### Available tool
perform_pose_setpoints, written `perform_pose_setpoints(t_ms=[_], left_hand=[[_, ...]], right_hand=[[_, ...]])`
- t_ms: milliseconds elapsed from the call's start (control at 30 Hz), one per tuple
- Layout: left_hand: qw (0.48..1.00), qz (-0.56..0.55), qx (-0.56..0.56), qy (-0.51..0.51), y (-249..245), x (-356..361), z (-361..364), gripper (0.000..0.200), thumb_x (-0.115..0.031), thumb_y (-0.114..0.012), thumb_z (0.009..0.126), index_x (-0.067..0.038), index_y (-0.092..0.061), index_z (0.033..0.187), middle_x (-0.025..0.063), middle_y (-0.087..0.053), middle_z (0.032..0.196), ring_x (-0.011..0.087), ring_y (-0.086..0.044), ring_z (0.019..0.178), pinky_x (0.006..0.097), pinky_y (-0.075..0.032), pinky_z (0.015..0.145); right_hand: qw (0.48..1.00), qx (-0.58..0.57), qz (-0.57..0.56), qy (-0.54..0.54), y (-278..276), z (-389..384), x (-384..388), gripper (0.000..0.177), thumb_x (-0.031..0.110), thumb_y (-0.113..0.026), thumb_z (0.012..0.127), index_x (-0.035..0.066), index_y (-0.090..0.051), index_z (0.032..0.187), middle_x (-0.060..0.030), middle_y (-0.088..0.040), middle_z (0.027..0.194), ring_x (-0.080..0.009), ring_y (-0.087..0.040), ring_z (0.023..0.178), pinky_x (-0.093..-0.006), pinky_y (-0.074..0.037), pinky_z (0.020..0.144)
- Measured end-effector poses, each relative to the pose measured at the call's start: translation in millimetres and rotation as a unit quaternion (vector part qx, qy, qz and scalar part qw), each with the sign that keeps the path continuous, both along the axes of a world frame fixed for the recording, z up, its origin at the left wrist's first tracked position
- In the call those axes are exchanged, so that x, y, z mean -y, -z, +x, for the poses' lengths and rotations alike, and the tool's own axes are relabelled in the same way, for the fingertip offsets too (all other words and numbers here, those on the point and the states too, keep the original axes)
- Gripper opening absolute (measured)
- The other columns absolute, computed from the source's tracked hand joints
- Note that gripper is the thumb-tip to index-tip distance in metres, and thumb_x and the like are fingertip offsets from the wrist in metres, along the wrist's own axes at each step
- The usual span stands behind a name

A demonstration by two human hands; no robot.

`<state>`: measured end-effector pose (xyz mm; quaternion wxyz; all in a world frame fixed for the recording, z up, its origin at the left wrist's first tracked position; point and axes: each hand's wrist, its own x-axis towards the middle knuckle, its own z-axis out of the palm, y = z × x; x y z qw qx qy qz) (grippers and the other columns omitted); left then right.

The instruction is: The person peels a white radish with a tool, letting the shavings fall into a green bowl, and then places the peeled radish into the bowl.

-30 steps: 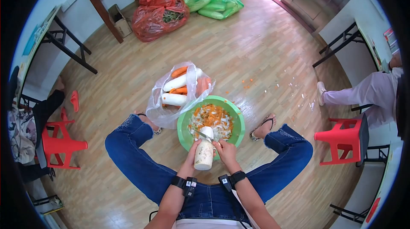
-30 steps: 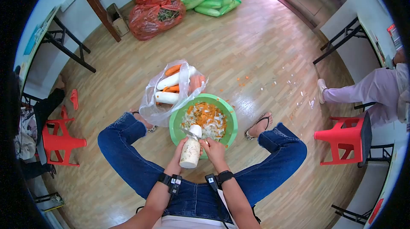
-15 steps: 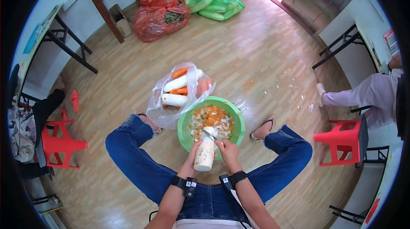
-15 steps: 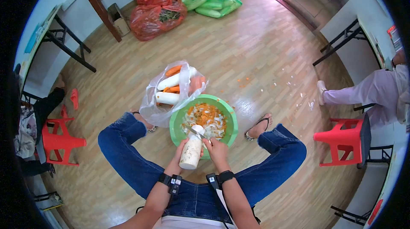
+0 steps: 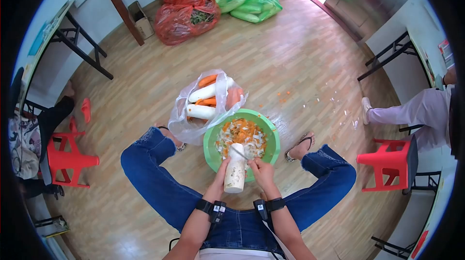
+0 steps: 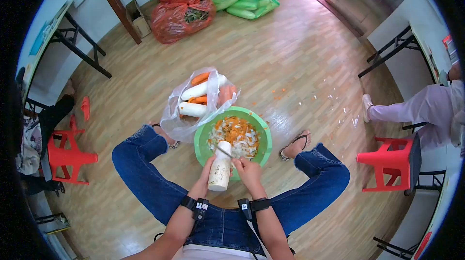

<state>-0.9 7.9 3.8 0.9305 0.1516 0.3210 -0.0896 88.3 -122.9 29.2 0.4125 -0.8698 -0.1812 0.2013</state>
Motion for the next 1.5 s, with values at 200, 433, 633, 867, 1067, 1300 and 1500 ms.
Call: perform_pose_setpoints(t_ms=[200,433,633,867,1067,1300,1500], left_hand=[[0.999,0.026,-0.031,0.018,4,-1,-1,0.051,-0.044,-0.039,0.084,0.000,-0.047,0.109,0.0164,-0.060,0.087,0.0270,-0.062,0.069,0.0364,-0.054,0.058],[0.999,-0.040,-0.020,0.011,-4,1,1,0.052,-0.044,-0.038,0.085,0.001,-0.045,0.111,0.0195,-0.059,0.088,0.0285,-0.062,0.070,0.0370,-0.053,0.057],[0.999,-0.031,0.019,0.037,-11,3,1,0.055,-0.044,-0.038,0.085,0.003,-0.040,0.114,0.0206,-0.058,0.087,0.0285,-0.062,0.071,0.0363,-0.053,0.061],[0.994,0.078,-0.074,0.005,24,5,-2,0.044,-0.029,-0.051,0.082,0.000,-0.040,0.113,0.0144,-0.058,0.089,0.0242,-0.061,0.075,0.0343,-0.052,0.062],[0.971,0.225,-0.065,0.047,18,11,-2,0.042,-0.016,-0.057,0.077,-0.003,-0.040,0.113,0.0101,-0.057,0.090,0.0190,-0.060,0.072,0.0316,-0.051,0.059],[0.982,0.152,-0.072,0.088,6,9,-2,0.040,-0.021,-0.057,0.077,-0.001,-0.043,0.110,0.0102,-0.058,0.087,0.0200,-0.061,0.072,0.0316,-0.051,0.060],[0.991,0.083,-0.064,0.087,16,7,-4,0.040,-0.027,-0.052,0.080,0.000,-0.045,0.109,0.0142,-0.059,0.092,0.0234,-0.062,0.078,0.0337,-0.052,0.063]], right_hand=[[0.996,0.038,-0.071,-0.027,1,0,-2,0.045,0.045,-0.055,0.077,0.004,-0.052,0.060,-0.0125,-0.050,0.049,-0.0285,-0.053,0.047,-0.0379,-0.039,0.045],[0.988,0.110,-0.106,0.033,33,5,4,0.048,0.048,-0.050,0.079,0.004,-0.053,0.061,-0.0137,-0.052,0.052,-0.0305,-0.054,0.051,-0.0392,-0.040,0.048],[0.978,-0.047,-0.066,0.190,50,15,10,0.044,0.043,-0.047,0.083,0.002,-0.058,0.070,-0.0161,-0.055,0.058,-0.0291,-0.054,0.053,-0.0370,-0.039,0.048],[0.994,-0.084,0.039,0.055,17,-2,-4,0.036,0.030,-0.050,0.085,0.000,-0.050,0.064,-0.0057,-0.042,0.050,-0.0104,-0.036,0.049,-0.0283,-0.033,0.046],[0.993,-0.093,0.069,-0.026,5,-6,-6,0.033,0.029,-0.053,0.083,0.001,-0.053,0.066,-0.0066,-0.043,0.048,-0.0106,-0.038,0.046,-0.0295,-0.033,0.044],[0.999,-0.021,-0.025,-0.007,21,3,0,0.034,0.033,-0.054,0.082,0.002,-0.055,0.066,-0.0118,-0.046,0.048,-0.0164,-0.044,0.043,-0.0316,-0.034,0.043],[0.999,-0.031,-0.003,0.038,38,1,-3,0.038,0.036,-0.052,0.083,0.002,-0.054,0.065,-0.0126,-0.047,0.049,-0.0164,-0.044,0.042,-0.0328,-0.035,0.044]])
